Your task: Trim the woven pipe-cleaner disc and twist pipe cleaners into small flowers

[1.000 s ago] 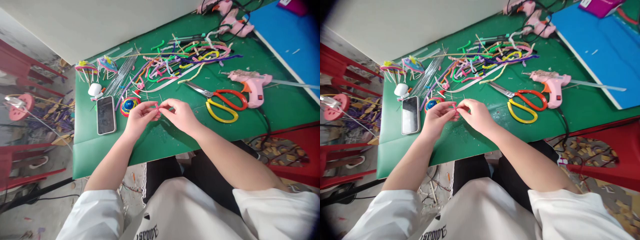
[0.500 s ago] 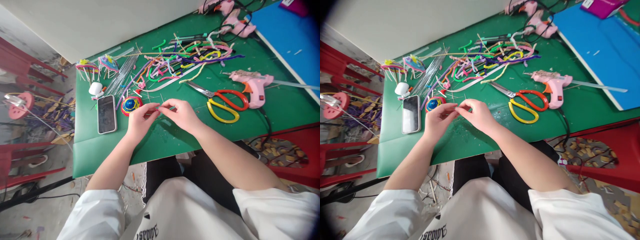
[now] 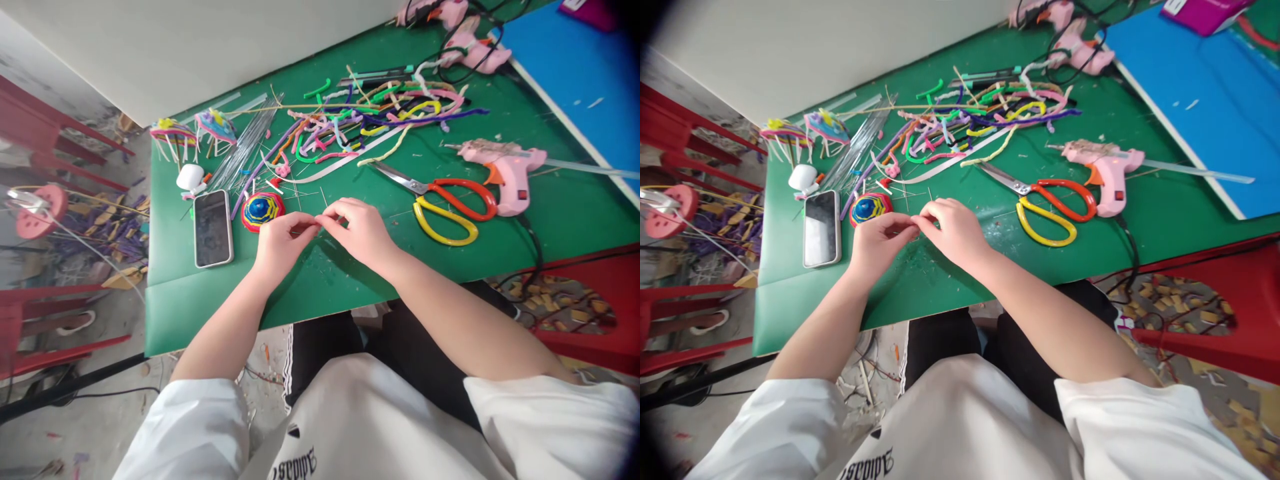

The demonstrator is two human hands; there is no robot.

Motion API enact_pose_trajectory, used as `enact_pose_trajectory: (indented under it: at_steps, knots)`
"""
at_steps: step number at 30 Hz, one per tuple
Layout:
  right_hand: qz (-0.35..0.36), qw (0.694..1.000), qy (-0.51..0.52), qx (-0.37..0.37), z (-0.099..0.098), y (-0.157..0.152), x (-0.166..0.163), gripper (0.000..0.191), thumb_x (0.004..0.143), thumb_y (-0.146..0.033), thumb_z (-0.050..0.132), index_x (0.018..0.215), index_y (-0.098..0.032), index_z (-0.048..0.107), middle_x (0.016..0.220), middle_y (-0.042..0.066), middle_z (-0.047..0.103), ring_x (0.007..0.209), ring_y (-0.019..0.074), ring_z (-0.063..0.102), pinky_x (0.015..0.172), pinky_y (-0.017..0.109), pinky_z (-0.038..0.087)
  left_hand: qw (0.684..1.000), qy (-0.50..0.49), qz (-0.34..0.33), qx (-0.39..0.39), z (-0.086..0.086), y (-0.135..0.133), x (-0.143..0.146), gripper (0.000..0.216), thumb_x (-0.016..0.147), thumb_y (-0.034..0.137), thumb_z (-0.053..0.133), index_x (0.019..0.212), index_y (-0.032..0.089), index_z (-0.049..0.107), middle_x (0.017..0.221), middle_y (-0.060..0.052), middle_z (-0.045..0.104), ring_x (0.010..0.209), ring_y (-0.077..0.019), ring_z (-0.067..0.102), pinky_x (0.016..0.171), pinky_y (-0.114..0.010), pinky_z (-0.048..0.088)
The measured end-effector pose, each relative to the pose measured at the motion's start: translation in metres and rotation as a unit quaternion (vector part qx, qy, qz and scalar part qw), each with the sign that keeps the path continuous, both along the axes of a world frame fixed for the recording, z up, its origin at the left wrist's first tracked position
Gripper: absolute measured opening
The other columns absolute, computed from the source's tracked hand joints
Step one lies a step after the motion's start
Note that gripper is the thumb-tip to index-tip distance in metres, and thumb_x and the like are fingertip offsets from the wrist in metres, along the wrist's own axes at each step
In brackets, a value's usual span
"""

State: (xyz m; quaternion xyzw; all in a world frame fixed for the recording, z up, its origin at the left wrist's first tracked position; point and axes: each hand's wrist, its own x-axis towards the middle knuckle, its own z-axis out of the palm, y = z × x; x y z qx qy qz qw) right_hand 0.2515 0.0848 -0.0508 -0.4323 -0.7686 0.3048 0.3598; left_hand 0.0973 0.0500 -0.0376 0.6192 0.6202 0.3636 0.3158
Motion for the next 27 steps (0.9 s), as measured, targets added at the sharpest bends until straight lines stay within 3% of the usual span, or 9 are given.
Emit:
enact_pose_trajectory:
  at_steps: [7, 17, 21, 27]
  knots:
    - [0.02, 0.996, 0.053, -0.072, 0.0022, 0.0031, 0.0008, 0.032, 0.087, -0.041, 0.049, 0.074, -0.016, 0.064, 0.07, 0.002, 0.062, 0.063, 0.0112, 0.052, 0.059, 0.025, 0.037, 0.996, -0.089, 0.008, -0.013, 0.0022, -0.0019, 0.0012, 0.022, 0.07, 0.026, 0.069, 0.091, 0.02, 0.067, 0.076, -0.001, 0.069, 0.069, -0.0132, 0.064, 0.067, -0.026, 0.052]
    - [0.007, 0.999, 0.033, 0.038, -0.0011, -0.0009, -0.0014, 0.027, 0.09, -0.031, 0.045, 0.071, -0.017, 0.059, 0.07, 0.002, 0.059, 0.071, 0.0131, 0.053, 0.067, 0.027, 0.039, 0.975, -0.209, 0.013, -0.068, 0.0027, 0.0009, 0.002, 0.023, 0.067, 0.025, 0.072, 0.088, 0.017, 0.069, 0.075, -0.002, 0.07, 0.069, -0.0141, 0.066, 0.068, -0.027, 0.056]
    - [-0.013, 0.998, 0.045, 0.041, -0.0014, -0.0021, -0.0012, 0.023, 0.089, -0.029, 0.047, 0.073, -0.017, 0.059, 0.072, 0.001, 0.06, 0.07, 0.0123, 0.053, 0.067, 0.026, 0.04, 0.955, -0.276, 0.023, -0.109, 0.0005, 0.0041, 0.0011, 0.02, 0.064, 0.025, 0.075, 0.081, 0.015, 0.068, 0.075, -0.003, 0.071, 0.07, -0.0132, 0.067, 0.068, -0.025, 0.056]
    - [0.03, 0.997, 0.061, 0.036, 0.0007, -0.0004, 0.0008, 0.014, 0.085, -0.027, 0.053, 0.082, -0.018, 0.063, 0.079, 0.002, 0.064, 0.075, 0.0137, 0.057, 0.069, 0.027, 0.044, 0.943, -0.31, 0.046, -0.114, 0.0004, 0.0058, -0.0024, 0.02, 0.064, 0.024, 0.076, 0.079, 0.015, 0.067, 0.068, 0.0, 0.069, 0.064, -0.0104, 0.067, 0.062, -0.018, 0.055]
